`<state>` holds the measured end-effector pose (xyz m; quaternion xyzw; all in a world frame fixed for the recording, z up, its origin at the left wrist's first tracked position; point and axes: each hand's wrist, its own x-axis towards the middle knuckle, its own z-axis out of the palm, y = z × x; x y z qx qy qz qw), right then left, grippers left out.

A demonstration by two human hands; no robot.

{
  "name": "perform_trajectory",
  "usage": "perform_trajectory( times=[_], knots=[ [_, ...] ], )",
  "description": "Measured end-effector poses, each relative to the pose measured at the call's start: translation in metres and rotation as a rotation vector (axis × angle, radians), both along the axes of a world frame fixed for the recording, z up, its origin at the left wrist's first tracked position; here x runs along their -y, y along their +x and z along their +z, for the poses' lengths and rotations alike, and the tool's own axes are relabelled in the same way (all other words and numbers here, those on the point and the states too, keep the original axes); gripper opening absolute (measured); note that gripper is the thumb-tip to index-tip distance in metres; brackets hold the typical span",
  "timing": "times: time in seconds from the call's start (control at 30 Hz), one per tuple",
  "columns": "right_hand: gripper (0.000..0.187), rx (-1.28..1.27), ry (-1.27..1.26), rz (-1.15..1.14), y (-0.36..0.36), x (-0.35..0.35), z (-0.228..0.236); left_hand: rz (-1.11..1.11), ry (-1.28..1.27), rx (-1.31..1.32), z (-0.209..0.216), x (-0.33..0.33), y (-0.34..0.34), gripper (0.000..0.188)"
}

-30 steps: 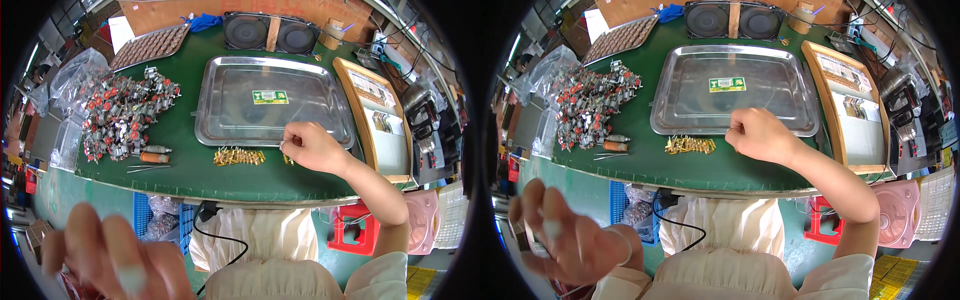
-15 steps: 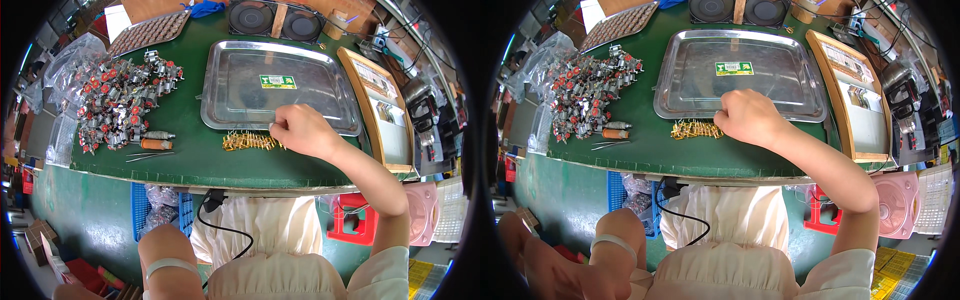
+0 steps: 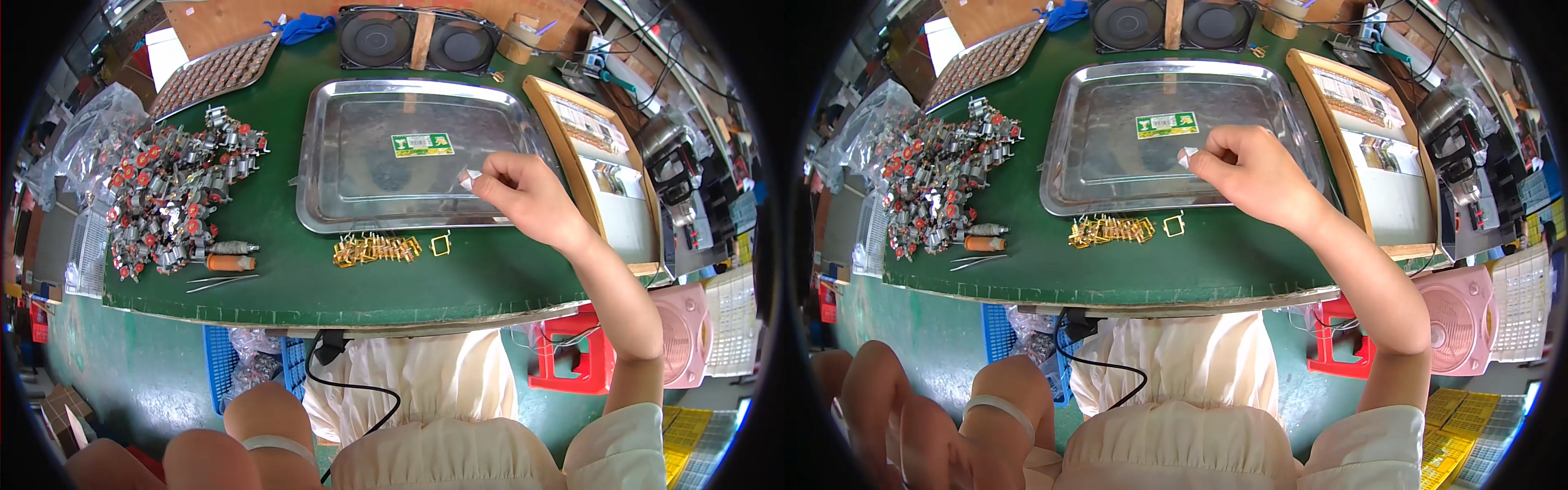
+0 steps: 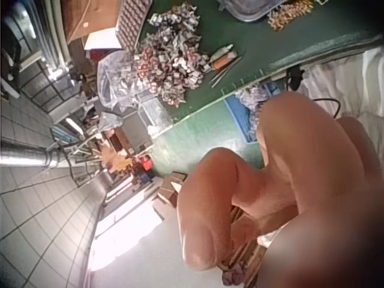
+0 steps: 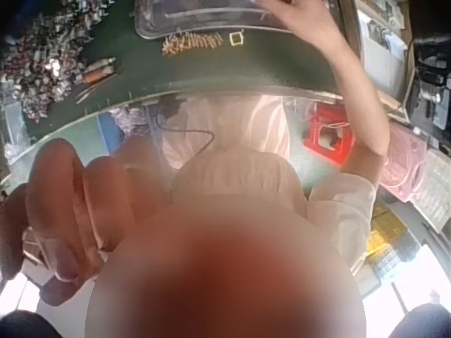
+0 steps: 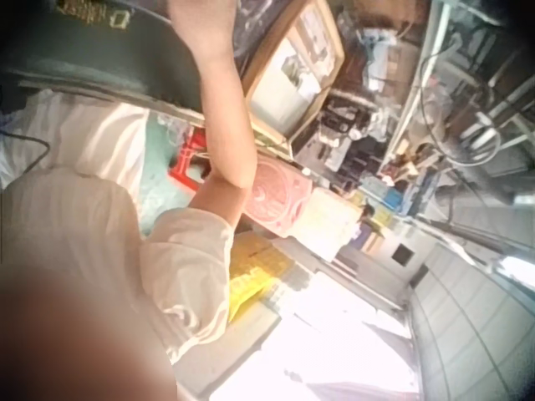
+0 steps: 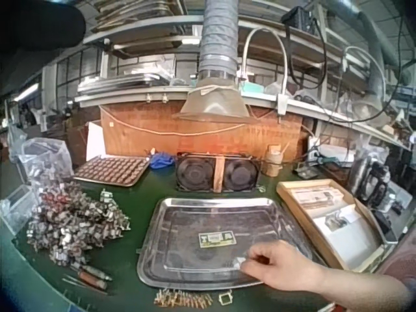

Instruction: Assembling small electric motors using a screwdriver and attaching connector pins.

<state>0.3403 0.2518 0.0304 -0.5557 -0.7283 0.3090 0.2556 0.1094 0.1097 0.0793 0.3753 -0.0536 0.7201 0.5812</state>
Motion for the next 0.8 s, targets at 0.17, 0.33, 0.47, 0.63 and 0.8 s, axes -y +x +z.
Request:
perform_trajectory(
  times=[0.17, 0.33, 0.47, 0.63, 0.8],
  knots=[
    [0.024, 0.026, -0.042, 0.032, 0.002, -0.002, -0.016, -0.053, -0.002, 0.006, 0.001, -0.016, 0.007, 0.038],
    [0.02, 0.05, -0.097, 0.08, -0.016, -0.003, -0.019, -0.088, -0.01, -0.008, 0.003, -0.009, 0.002, 0.037],
    [0.017, 0.024, -0.067, 0.099, -0.017, -0.009, -0.028, -0.124, -0.021, -0.01, 0.001, -0.01, -0.002, 0.037],
    [0.014, -0.082, -0.173, 0.126, -0.011, -0.01, -0.022, -0.161, -0.034, -0.006, 0.001, -0.01, -0.007, 0.037],
    [0.016, -0.033, -0.159, 0.145, -0.023, -0.011, -0.026, -0.197, -0.045, -0.004, 0.001, -0.009, -0.016, 0.037]
  ],
)
